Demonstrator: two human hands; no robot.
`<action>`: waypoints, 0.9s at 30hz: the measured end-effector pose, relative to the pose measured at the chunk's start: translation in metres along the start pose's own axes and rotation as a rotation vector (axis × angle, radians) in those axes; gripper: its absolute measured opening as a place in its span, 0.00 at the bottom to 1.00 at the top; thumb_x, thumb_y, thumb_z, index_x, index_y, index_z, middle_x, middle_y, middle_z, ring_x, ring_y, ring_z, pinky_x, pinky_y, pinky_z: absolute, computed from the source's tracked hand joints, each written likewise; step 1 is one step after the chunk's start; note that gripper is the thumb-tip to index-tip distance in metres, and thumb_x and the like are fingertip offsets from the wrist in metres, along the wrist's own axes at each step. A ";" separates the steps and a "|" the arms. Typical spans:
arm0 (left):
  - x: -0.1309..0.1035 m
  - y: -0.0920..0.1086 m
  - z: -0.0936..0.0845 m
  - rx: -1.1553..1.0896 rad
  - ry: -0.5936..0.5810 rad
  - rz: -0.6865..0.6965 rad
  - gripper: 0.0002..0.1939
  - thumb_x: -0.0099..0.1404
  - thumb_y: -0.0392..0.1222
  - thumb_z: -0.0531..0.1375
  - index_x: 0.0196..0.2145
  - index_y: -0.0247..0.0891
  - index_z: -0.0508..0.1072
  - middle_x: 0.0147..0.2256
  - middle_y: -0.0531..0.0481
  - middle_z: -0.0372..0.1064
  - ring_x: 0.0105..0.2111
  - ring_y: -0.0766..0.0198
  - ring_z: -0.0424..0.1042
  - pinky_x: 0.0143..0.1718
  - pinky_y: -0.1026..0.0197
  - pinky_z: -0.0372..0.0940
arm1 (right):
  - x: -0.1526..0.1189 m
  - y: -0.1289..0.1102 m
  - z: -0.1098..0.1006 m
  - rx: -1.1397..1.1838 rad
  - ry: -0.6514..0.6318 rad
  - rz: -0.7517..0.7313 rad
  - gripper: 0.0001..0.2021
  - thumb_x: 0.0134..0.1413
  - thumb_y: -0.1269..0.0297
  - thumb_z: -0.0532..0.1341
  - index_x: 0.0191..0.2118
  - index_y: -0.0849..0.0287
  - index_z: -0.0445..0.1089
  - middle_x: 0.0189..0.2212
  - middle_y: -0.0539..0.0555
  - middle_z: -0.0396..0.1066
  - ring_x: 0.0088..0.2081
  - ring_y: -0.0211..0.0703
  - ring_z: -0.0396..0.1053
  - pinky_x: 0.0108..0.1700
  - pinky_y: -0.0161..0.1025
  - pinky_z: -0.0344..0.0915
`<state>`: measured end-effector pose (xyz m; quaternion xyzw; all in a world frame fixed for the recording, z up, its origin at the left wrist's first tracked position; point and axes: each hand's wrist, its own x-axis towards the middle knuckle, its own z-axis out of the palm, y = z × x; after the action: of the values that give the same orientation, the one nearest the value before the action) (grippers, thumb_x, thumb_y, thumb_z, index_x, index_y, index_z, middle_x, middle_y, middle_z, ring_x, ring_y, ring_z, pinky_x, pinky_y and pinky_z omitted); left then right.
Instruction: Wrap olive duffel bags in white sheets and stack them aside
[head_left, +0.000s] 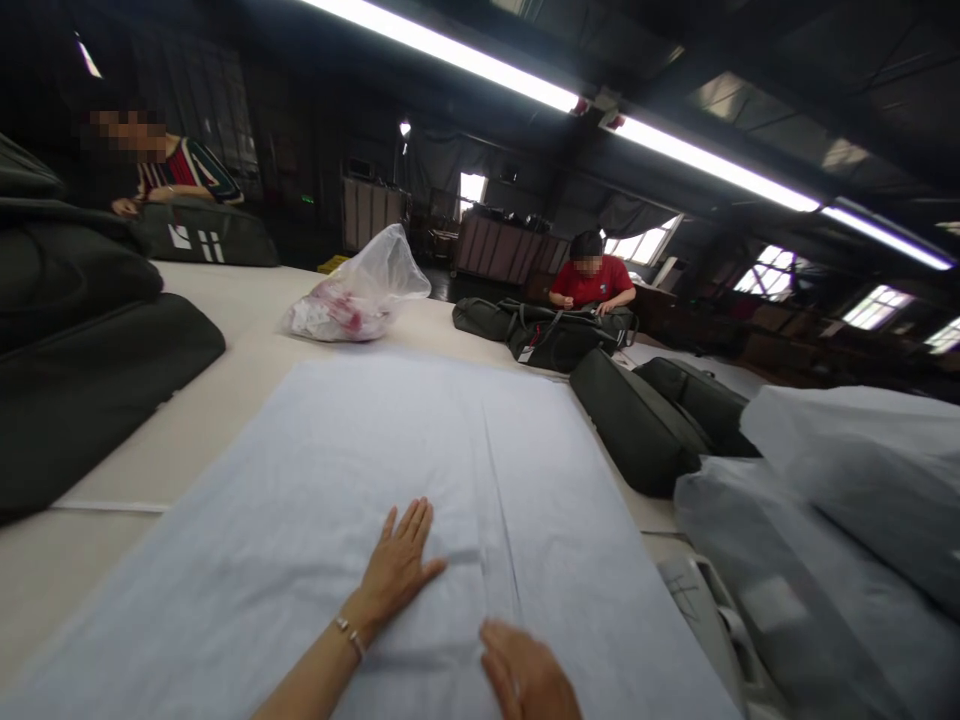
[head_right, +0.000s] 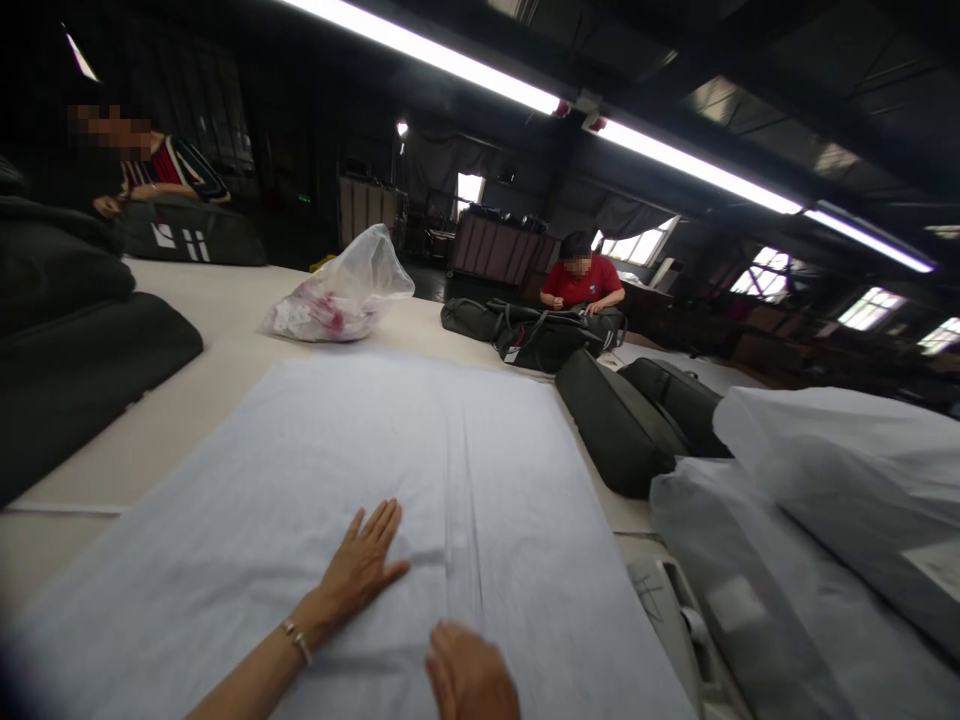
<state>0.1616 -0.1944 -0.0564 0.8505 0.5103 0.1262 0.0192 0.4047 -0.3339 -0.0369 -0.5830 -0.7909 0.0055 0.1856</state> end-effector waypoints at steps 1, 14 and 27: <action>-0.008 0.000 0.006 0.004 -0.003 0.023 0.38 0.67 0.60 0.51 0.67 0.36 0.52 0.66 0.39 0.49 0.66 0.49 0.51 0.65 0.40 0.48 | 0.028 0.014 -0.009 0.021 0.022 0.044 0.22 0.68 0.54 0.45 0.55 0.49 0.72 0.51 0.54 0.74 0.53 0.49 0.71 0.53 0.47 0.70; 0.072 0.003 -0.001 0.002 0.023 -0.053 0.29 0.71 0.57 0.47 0.63 0.40 0.61 0.59 0.39 0.65 0.58 0.49 0.65 0.58 0.44 0.61 | 0.221 0.146 0.058 -0.168 -0.126 0.268 0.31 0.68 0.51 0.44 0.67 0.68 0.51 0.68 0.62 0.46 0.70 0.55 0.39 0.68 0.59 0.31; 0.123 0.000 0.025 -0.103 0.060 -0.072 0.23 0.70 0.42 0.54 0.61 0.35 0.62 0.63 0.42 0.57 0.64 0.55 0.56 0.65 0.45 0.55 | 0.216 0.149 0.052 -0.225 -0.102 0.203 0.24 0.69 0.63 0.41 0.62 0.64 0.62 0.64 0.59 0.58 0.67 0.51 0.51 0.67 0.56 0.47</action>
<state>0.2222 -0.0843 -0.0569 0.8253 0.5337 0.1770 0.0524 0.4721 -0.0756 -0.0572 -0.6761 -0.7319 -0.0348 0.0773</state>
